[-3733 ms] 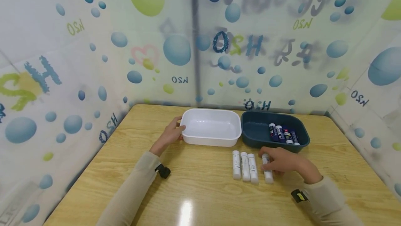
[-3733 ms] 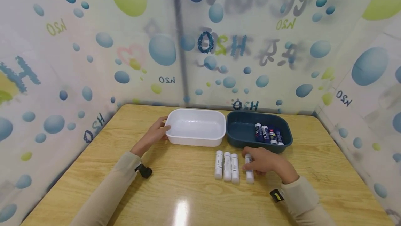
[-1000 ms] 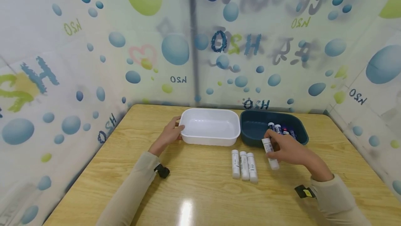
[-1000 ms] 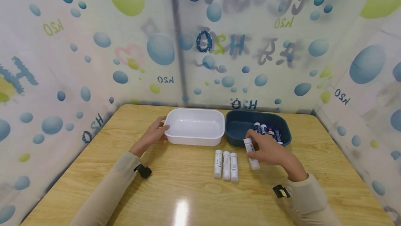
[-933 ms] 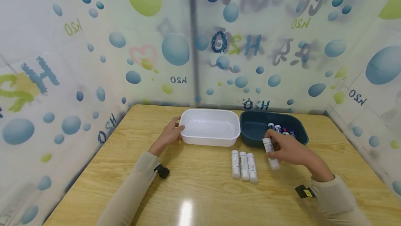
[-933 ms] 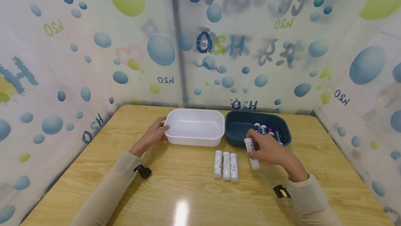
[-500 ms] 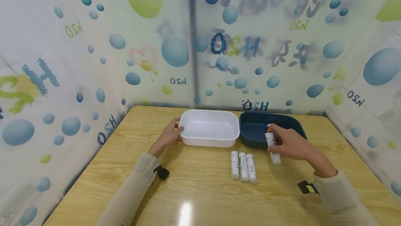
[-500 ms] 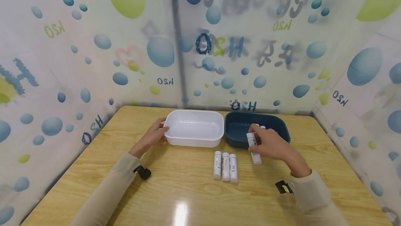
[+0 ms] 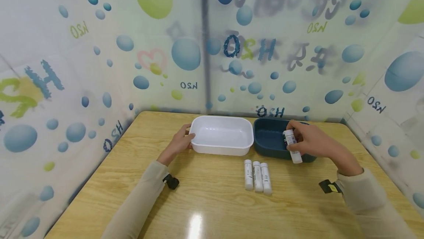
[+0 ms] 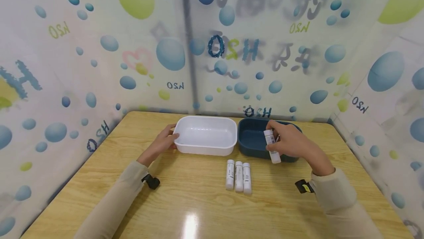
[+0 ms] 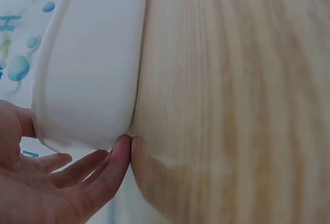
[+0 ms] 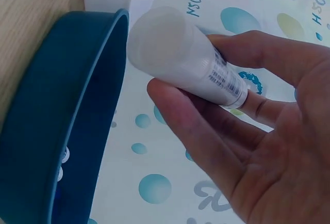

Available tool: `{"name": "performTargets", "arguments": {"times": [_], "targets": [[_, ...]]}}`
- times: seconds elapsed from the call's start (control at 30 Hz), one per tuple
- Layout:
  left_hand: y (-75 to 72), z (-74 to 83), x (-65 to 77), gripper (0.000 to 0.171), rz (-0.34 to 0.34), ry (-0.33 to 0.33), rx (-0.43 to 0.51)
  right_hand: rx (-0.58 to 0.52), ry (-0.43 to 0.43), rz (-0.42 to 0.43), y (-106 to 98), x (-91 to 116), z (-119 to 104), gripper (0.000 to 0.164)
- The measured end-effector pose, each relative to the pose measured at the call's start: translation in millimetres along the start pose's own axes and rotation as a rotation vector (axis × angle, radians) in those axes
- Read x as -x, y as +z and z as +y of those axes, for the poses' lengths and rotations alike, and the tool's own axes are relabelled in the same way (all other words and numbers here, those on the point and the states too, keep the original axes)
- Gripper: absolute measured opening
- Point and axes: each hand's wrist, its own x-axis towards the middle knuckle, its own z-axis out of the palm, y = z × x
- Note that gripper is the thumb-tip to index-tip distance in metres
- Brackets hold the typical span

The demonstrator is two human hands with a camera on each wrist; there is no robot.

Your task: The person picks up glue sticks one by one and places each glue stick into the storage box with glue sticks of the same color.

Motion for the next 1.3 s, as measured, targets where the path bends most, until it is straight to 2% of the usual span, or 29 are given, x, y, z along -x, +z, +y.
{"name": "performTargets", "arguments": {"times": [0.23,0.37,0.53,0.87,1.3], "targets": [[-0.2,2.6,0.1,0.057,0.005,-0.003,0.005,0.014,0.005,-0.023,-14.1,-11.7,-1.9,0.048],[0.5,2.9,0.1,0.057,0.005,0.000,0.006,0.048,0.023,-0.008,-24.5,-19.0,-3.8,0.046],[1.4,2.3,-1.0,0.057,-0.003,0.006,-0.003,0.024,0.062,0.000,-35.7,-26.9,-4.6,0.047],[2.9,2.1,-0.8,0.056,0.004,0.007,0.003,-0.034,0.076,-0.005,-48.8,-38.9,-0.2,0.051],[1.2,-0.4,-1.3,0.056,0.009,0.008,-0.005,-0.013,0.112,-0.031,-67.0,-71.7,10.4,0.050]]}}
